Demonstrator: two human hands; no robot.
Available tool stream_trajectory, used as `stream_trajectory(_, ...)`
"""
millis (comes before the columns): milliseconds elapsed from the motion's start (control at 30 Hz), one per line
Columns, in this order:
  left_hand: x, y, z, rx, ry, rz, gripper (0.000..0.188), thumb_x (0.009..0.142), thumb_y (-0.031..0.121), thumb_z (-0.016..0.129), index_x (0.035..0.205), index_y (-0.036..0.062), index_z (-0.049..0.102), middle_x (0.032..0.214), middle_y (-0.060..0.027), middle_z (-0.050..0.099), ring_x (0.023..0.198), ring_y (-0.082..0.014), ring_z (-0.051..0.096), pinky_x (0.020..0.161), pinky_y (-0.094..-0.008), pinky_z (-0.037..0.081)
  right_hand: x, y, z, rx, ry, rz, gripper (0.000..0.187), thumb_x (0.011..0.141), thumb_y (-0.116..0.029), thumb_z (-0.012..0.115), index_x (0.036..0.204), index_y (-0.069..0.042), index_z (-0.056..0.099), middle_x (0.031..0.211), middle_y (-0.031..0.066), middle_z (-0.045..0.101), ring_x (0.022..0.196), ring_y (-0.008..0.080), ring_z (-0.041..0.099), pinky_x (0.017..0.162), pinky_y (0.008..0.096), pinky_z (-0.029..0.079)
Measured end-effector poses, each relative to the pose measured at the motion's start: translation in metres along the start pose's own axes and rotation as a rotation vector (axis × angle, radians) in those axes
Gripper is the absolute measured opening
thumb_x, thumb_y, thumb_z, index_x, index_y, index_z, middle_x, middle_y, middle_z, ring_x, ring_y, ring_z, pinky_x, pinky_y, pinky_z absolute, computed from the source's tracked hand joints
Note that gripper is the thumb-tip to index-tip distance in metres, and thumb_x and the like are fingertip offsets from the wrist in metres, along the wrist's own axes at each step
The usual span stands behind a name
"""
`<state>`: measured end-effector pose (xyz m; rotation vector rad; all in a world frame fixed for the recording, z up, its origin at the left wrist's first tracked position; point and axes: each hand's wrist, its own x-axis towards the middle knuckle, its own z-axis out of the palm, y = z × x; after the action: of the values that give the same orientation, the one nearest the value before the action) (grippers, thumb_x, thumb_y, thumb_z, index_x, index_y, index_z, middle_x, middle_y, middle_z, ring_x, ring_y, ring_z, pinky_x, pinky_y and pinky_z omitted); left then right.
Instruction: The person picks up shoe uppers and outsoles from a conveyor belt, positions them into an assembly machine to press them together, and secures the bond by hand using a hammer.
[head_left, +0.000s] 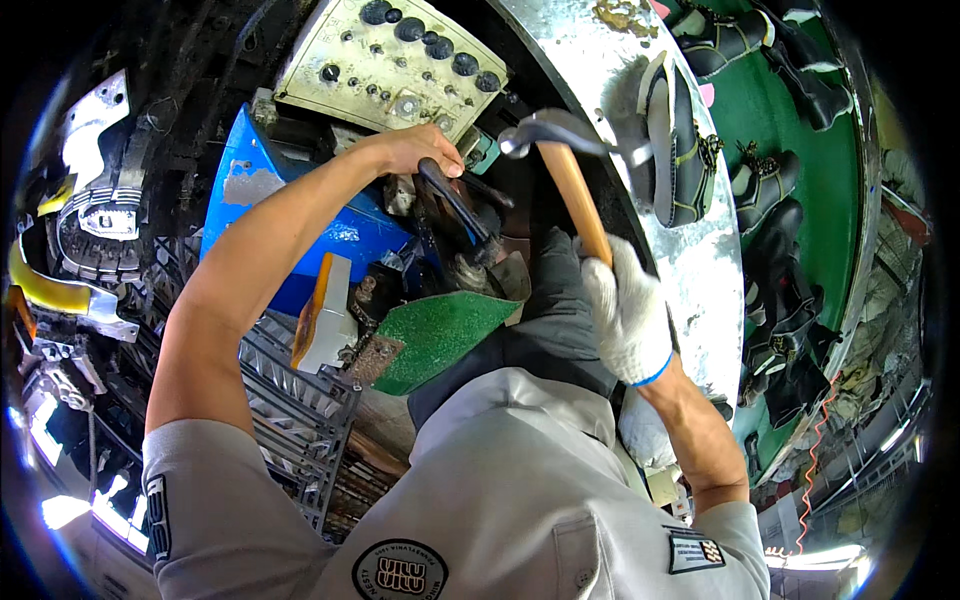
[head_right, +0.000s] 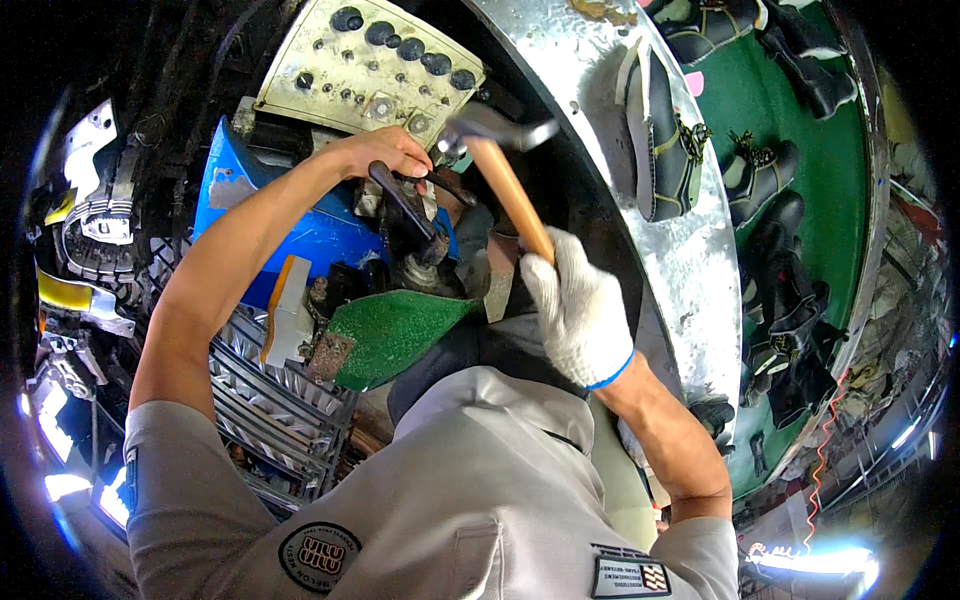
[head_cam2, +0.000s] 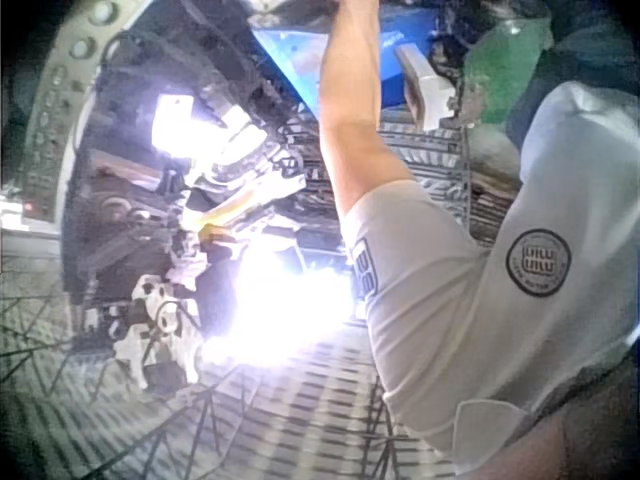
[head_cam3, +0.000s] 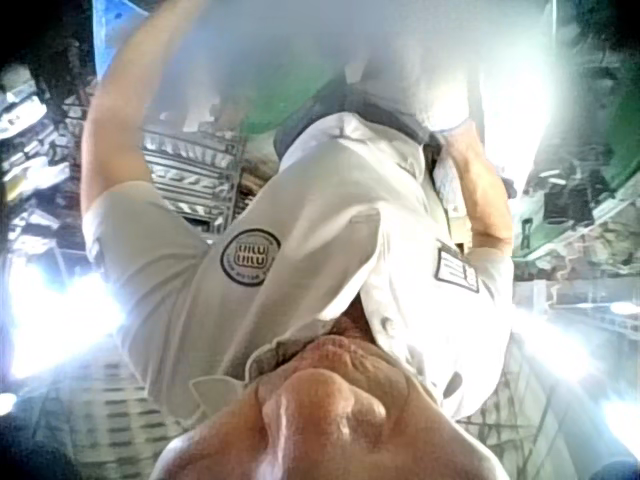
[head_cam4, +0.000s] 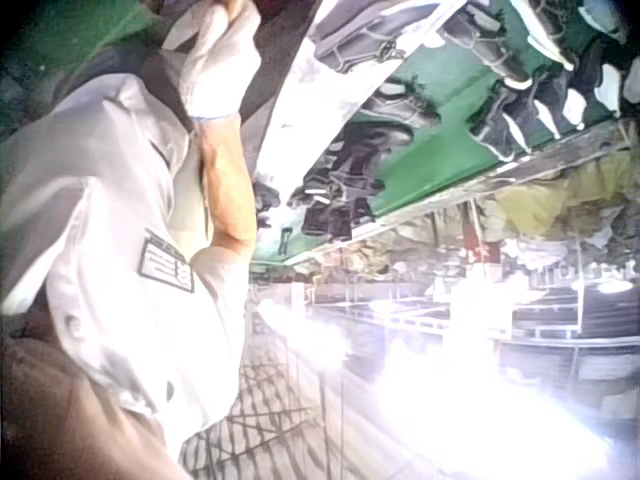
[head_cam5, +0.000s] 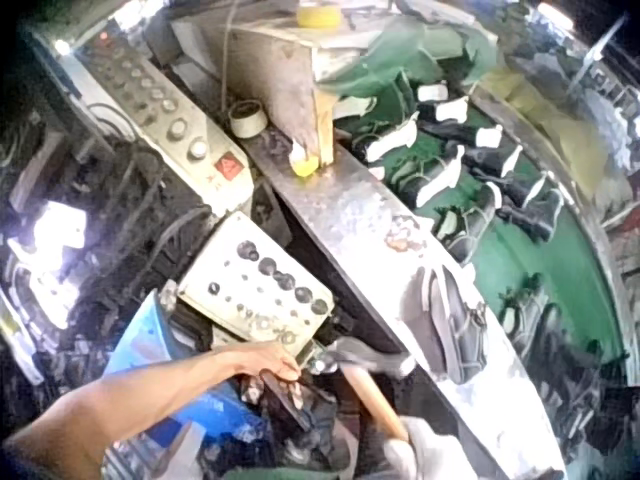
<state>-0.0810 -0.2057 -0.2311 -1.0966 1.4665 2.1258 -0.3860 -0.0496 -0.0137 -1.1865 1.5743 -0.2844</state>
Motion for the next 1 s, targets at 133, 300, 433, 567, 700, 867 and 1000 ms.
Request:
stream_trajectory(133,-0.003,0.034,0.003,0.28,0.043,-0.02,0.027,0.095,0.015,0.069,0.111,-0.0064,0.075,0.096,-0.0081,0.079,0.084,-0.0137,0.068,0.079,-0.0291,0.051,0.014,0.049,0.016,-0.263,-0.154,0.095,0.033,0.106,-0.027,0.057,0.122,0.002,0.056,0.071,0.031,0.063,0.072,0.0482,0.067,0.057,0.0531,0.05)
stream_trajectory(300,-0.002,0.0,0.009,0.063,0.079,0.051,0.028,0.091,0.018,0.071,0.104,-0.0057,0.077,0.092,-0.0075,0.078,0.084,-0.0131,0.068,0.077,-0.0292,0.051,0.0,0.003,-0.005,-0.101,0.076,0.007,0.028,0.105,-0.022,0.06,0.121,0.001,0.058,0.067,0.023,0.063,0.064,0.0412,0.07,0.057,0.0432,0.053)
stream_trajectory(433,-0.001,0.008,0.004,0.083,0.059,0.073,0.027,0.089,0.018,0.072,0.103,-0.0044,0.078,0.089,-0.0059,0.078,0.08,-0.0134,0.065,0.075,-0.0316,0.049,0.003,0.037,0.017,-0.276,-0.054,0.046,0.024,0.105,-0.024,0.06,0.109,0.0,0.057,0.068,0.0258,0.064,0.064,0.0455,0.069,0.054,0.0494,0.053)
stream_trajectory(567,0.001,0.004,0.006,0.095,0.089,0.091,0.026,0.09,0.018,0.07,0.1,-0.005,0.077,0.089,-0.0068,0.078,0.077,-0.0119,0.063,0.071,-0.0306,0.048,0.011,0.028,0.009,-0.337,-0.097,0.065,0.025,0.106,-0.024,0.059,0.108,0.001,0.057,0.066,0.025,0.062,0.063,0.0445,0.068,0.051,0.0488,0.05)
stream_trajectory(700,-0.008,0.009,0.005,0.168,0.064,0.181,0.028,0.09,0.02,0.071,0.1,-0.0056,0.077,0.089,-0.008,0.078,0.076,-0.0134,0.063,0.071,-0.0302,0.049,-0.007,0.024,0.004,-0.093,0.126,-0.168,0.026,0.104,-0.02,0.061,0.119,0.001,0.058,0.066,0.0238,0.064,0.064,0.0432,0.07,0.054,0.0458,0.052)
stream_trajectory(867,-0.009,0.032,0.015,0.314,0.066,0.074,0.031,0.087,0.026,0.073,0.096,-0.0031,0.079,0.086,-0.0083,0.078,0.076,-0.0131,0.064,0.071,-0.0294,0.049,0.0,0.115,0.053,-0.404,-0.215,0.104,0.037,0.107,-0.037,0.054,0.107,0.0,0.055,0.069,0.0302,0.063,0.071,0.0522,0.066,0.058,0.0553,0.053)
stream_trajectory(1000,-0.002,0.003,0.006,0.319,0.085,0.203,0.032,0.088,0.025,0.074,0.098,-0.0048,0.079,0.087,-0.0082,0.079,0.078,-0.0133,0.068,0.073,-0.0296,0.052,-0.01,0.049,0.027,-0.094,-0.033,0.052,0.02,0.106,-0.021,0.06,0.109,-0.001,0.057,0.067,0.0237,0.062,0.065,0.0459,0.067,0.053,0.0453,0.05)
